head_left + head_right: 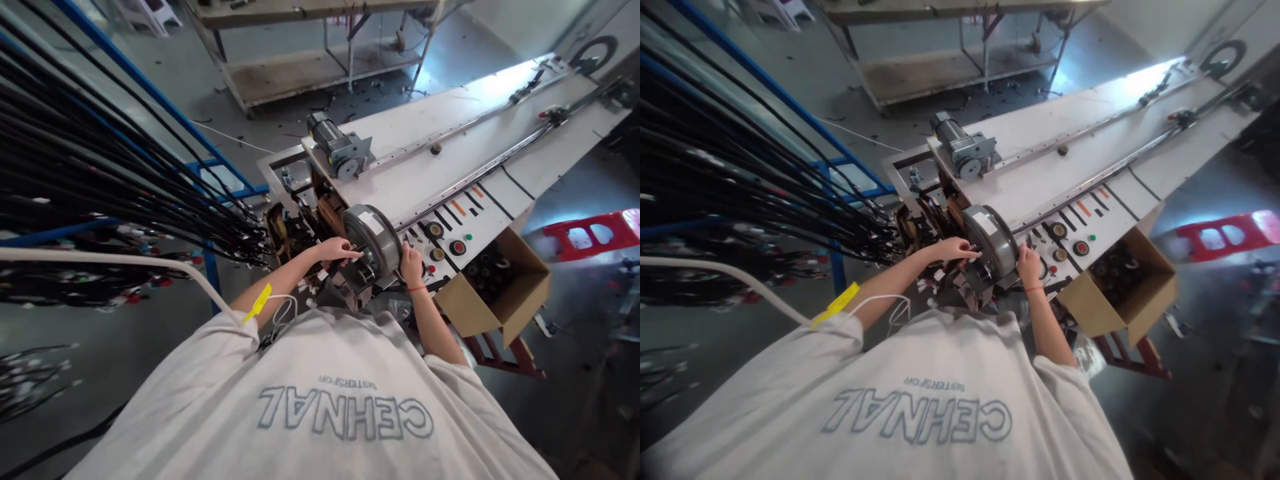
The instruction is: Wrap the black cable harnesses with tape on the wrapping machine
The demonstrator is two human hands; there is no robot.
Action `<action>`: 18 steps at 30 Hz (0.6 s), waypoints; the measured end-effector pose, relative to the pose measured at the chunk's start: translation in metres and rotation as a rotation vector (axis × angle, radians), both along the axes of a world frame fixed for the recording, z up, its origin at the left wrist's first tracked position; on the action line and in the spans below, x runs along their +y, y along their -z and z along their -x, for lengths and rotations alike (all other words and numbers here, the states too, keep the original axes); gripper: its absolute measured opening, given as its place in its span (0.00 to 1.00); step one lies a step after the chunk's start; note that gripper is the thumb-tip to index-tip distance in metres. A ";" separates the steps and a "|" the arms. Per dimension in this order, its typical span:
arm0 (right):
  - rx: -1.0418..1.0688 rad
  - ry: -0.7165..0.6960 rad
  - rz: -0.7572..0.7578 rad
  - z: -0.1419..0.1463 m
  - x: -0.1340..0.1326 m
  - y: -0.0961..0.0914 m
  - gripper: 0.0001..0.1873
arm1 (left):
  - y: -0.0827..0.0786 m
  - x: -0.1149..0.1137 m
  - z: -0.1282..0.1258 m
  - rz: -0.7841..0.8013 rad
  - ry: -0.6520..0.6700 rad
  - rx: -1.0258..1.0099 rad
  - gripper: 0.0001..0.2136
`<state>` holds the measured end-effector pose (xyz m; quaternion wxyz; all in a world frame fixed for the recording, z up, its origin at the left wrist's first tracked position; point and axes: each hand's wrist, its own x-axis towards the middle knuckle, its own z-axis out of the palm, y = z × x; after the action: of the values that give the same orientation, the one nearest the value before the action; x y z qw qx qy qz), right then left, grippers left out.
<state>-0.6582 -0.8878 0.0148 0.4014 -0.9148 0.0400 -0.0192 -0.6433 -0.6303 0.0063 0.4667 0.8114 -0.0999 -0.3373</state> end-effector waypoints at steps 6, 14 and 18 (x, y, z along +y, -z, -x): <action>0.452 0.240 0.266 0.040 -0.042 0.017 0.15 | -0.038 0.006 -0.014 -0.432 0.021 -0.410 0.16; 0.787 -0.620 -1.138 0.106 0.034 -0.041 0.39 | -0.054 0.044 -0.033 -0.519 0.091 -0.504 0.12; 0.997 -0.651 -1.207 0.067 0.107 -0.031 0.42 | -0.057 0.039 -0.022 -0.465 0.054 -0.532 0.14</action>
<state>-0.7252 -0.7810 0.0461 0.7418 -0.4113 -0.0497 0.5274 -0.6209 -0.5915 0.0634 0.2178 0.9525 -0.1599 -0.1402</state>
